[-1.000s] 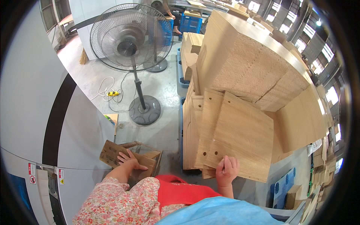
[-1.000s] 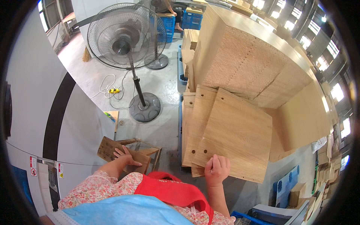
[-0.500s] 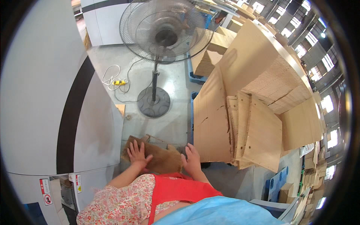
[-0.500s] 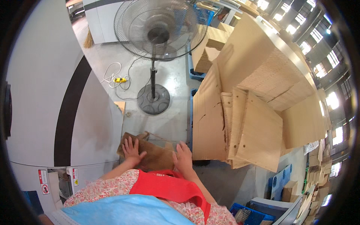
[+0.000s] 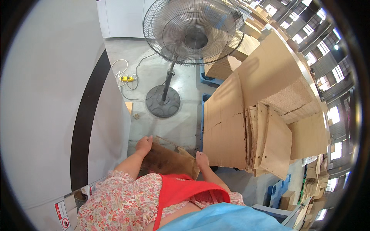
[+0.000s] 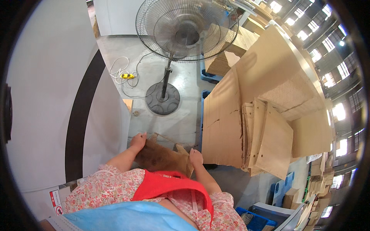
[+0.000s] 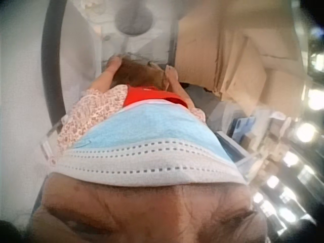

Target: The person takes wooden panels from a stack, places them on a processing machine for edge treatment or cleaning, uses an air nozzle to blow dust off the machine and panels, and restacks the finished pieces.

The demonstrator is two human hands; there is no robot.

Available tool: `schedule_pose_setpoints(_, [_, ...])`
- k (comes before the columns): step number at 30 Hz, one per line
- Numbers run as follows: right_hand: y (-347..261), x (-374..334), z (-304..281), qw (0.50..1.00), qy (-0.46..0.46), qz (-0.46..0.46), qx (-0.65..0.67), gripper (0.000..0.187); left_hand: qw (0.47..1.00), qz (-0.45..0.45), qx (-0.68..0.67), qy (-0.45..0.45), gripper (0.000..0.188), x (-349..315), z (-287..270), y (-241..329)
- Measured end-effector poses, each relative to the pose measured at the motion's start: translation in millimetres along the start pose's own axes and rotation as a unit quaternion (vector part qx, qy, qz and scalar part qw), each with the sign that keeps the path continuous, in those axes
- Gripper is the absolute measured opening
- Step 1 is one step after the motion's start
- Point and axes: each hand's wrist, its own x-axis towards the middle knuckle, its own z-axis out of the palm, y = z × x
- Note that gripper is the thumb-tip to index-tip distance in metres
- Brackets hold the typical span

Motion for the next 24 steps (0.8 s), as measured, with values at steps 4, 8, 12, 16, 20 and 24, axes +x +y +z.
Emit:
schedule_pose_setpoints(4, [-1.9,13.6,7.4,0.998,-0.001,0.054,-0.026,0.05,0.998,-0.049,-0.015,0.029,0.054,9.7,6.0,0.4])
schedule_pose_setpoints(8, [-28.0,-0.8,-3.3,0.995,0.03,0.1,0.011,0.046,0.996,-0.07,0.015,0.046,0.05,5.3,1.0,5.5])
schedule_pose_setpoints(12, [-28.5,-4.4,-5.7,0.995,0.027,0.09,0.018,0.044,0.996,-0.066,0.017,0.056,0.046,8.2,6.5,1.0])
schedule_pose_setpoints(16, [-30.7,-3.4,-5.7,0.997,0.007,0.078,0.021,0.039,0.997,-0.056,0.016,0.058,0.043,7.5,5.6,-0.4])
schedule_pose_setpoints(20, [-14.6,2.1,12.2,0.996,0.032,0.08,0.006,0.04,0.996,-0.053,0.004,0.07,0.04,6.6,5.7,2.8])
schedule_pose_setpoints(24, [-5.0,6.5,21.4,0.997,0.025,0.078,-0.007,0.042,0.995,-0.026,0.004,0.095,0.039,7.7,9.0,-1.7])
